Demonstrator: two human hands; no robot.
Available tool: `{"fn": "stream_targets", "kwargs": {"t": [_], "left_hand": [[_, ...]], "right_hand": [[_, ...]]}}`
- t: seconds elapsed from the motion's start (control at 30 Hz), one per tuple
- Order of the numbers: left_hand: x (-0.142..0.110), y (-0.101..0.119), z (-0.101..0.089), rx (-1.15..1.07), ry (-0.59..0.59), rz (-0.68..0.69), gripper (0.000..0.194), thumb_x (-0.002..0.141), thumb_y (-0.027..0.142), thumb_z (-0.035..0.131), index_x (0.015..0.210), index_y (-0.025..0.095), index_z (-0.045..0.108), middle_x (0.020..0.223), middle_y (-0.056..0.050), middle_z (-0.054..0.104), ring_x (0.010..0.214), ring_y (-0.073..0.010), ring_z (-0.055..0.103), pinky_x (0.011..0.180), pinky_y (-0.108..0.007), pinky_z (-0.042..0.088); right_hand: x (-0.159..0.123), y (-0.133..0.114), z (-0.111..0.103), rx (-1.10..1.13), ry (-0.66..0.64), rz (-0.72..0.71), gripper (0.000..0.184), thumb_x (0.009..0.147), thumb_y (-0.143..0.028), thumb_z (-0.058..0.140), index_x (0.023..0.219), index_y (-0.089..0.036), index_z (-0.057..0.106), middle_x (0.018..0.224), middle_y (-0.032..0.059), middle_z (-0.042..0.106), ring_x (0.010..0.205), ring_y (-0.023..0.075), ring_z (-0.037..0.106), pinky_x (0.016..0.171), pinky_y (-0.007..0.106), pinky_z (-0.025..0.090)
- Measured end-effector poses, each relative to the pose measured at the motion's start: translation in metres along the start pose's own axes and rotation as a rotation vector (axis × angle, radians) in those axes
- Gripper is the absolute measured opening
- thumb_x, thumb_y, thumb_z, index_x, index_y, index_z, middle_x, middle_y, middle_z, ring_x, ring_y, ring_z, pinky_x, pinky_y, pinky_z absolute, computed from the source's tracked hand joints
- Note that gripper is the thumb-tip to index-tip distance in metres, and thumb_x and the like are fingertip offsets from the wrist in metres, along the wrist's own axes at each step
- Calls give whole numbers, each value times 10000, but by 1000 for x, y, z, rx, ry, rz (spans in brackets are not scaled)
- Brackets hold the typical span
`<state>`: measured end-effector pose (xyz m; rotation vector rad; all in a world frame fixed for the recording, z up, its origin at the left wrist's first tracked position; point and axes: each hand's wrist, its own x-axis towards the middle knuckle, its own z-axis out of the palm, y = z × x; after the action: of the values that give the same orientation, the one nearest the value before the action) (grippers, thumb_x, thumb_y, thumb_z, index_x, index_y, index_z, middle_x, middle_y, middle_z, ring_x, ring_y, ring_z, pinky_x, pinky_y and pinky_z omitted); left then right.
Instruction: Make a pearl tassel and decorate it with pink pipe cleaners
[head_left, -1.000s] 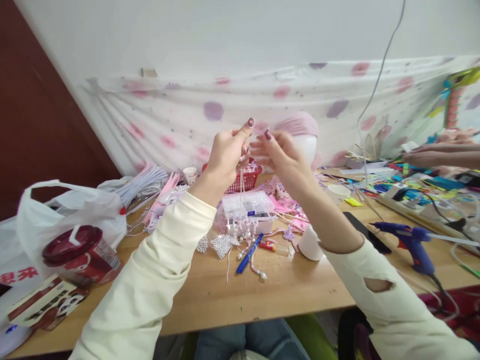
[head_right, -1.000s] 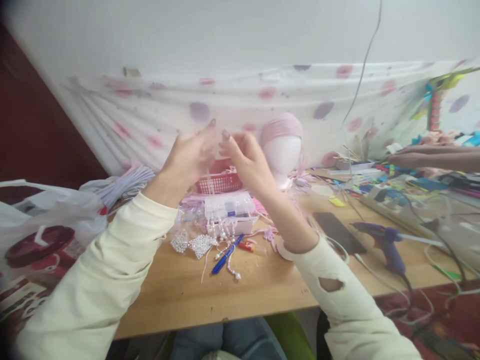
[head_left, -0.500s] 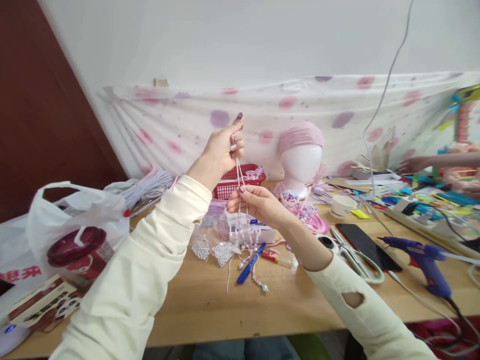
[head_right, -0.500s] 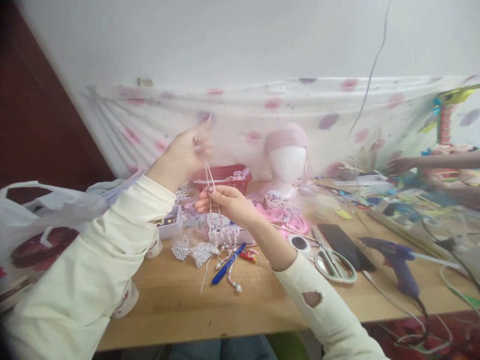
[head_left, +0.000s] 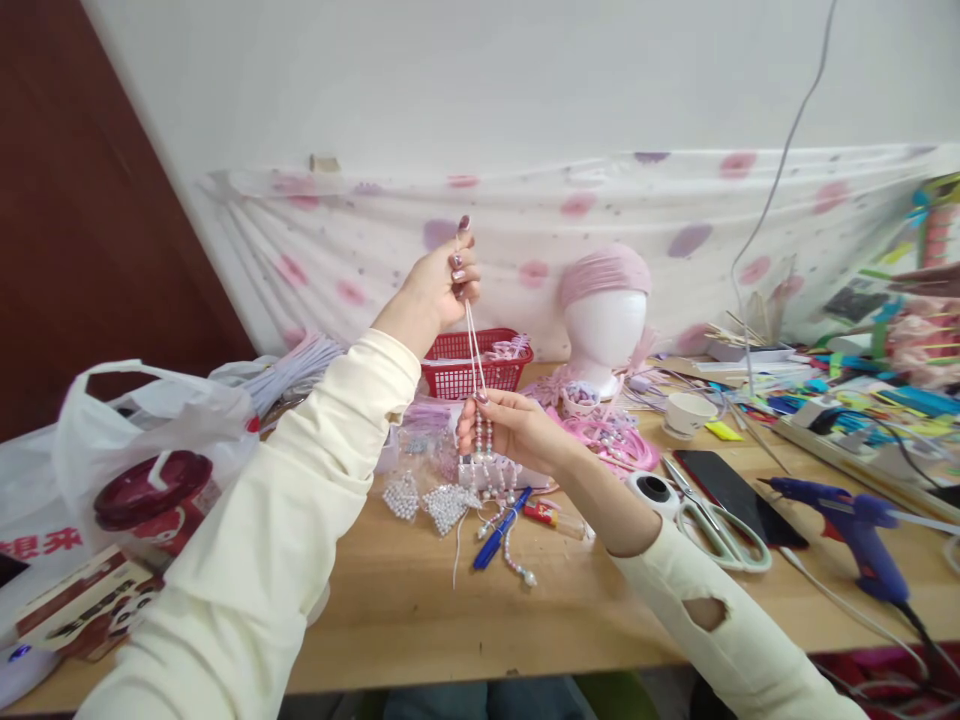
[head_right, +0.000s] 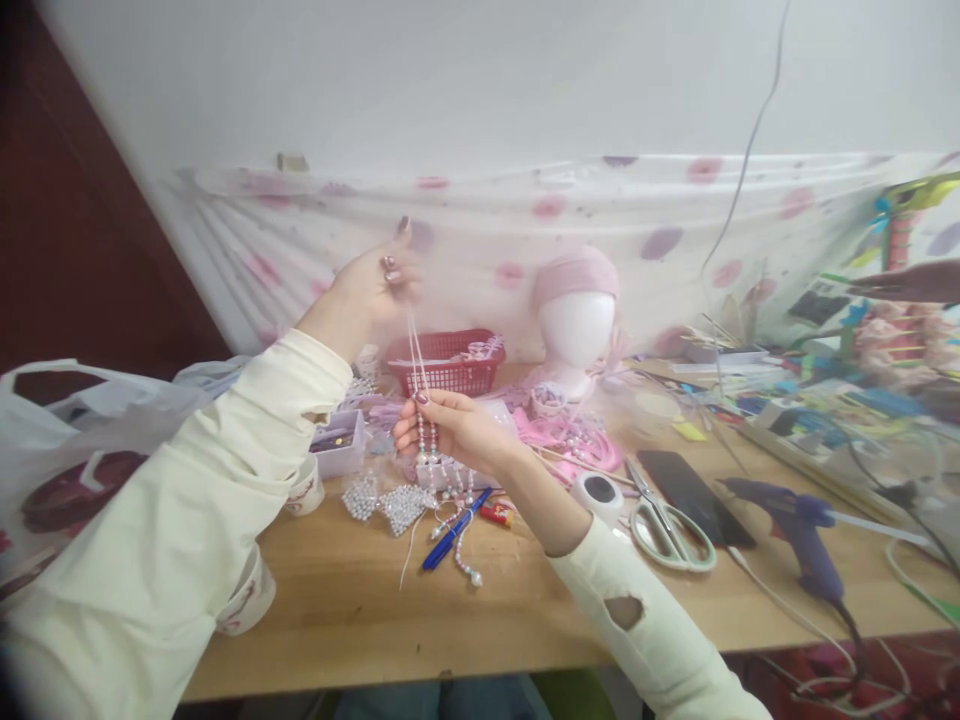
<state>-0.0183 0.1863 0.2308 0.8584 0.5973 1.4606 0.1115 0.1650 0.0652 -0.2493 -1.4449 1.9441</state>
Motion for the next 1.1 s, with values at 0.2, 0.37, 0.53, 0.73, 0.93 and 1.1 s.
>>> {"fn": "stream_targets", "kwargs": {"t": [0.2,0.37,0.53,0.73,0.93,1.1], "left_hand": [[9,-5,-8,-33,16,-17,450,1045,220,568,619,198,427,366,128,321,257,-10,277,317,-138,174],[14,-7,-15,-1,8,-7,444,948,239,729,624,203,429,381,140,315,266,-10,297,326,-137,179],[17,-8,-20,-3,12,-38,444,950,221,719,615,198,429,375,143,302,262,-6,277,333,-135,177],[23,-13,-31,20,6,-61,466,981,259,683,606,200,412,392,141,310,275,-9,276,350,-143,192],[30,-17,-41,63,22,-74,498,958,297,707,597,218,373,388,143,289,278,-31,283,361,-161,222],[33,-22,-44,126,70,-57,481,966,307,682,607,222,373,410,137,278,295,-39,266,369,-162,231]], "right_hand": [[-1,3,2,66,18,46,165,950,-286,716,849,-158,692,753,22,726,660,132,712,708,268,605],[-1,5,3,83,25,73,151,964,-250,681,841,-162,683,751,24,726,651,135,701,703,275,594],[0,7,3,96,2,112,155,983,-251,645,857,-167,680,788,40,744,674,141,710,729,283,591],[1,10,3,105,-26,157,303,1043,-390,526,951,-164,705,851,71,766,731,156,729,780,309,592],[-2,15,3,119,-6,139,249,1021,-376,587,918,-171,685,837,66,762,726,163,728,772,312,580],[-6,17,6,151,12,137,194,974,-292,660,829,-163,656,758,41,725,658,141,697,697,262,561]]}}
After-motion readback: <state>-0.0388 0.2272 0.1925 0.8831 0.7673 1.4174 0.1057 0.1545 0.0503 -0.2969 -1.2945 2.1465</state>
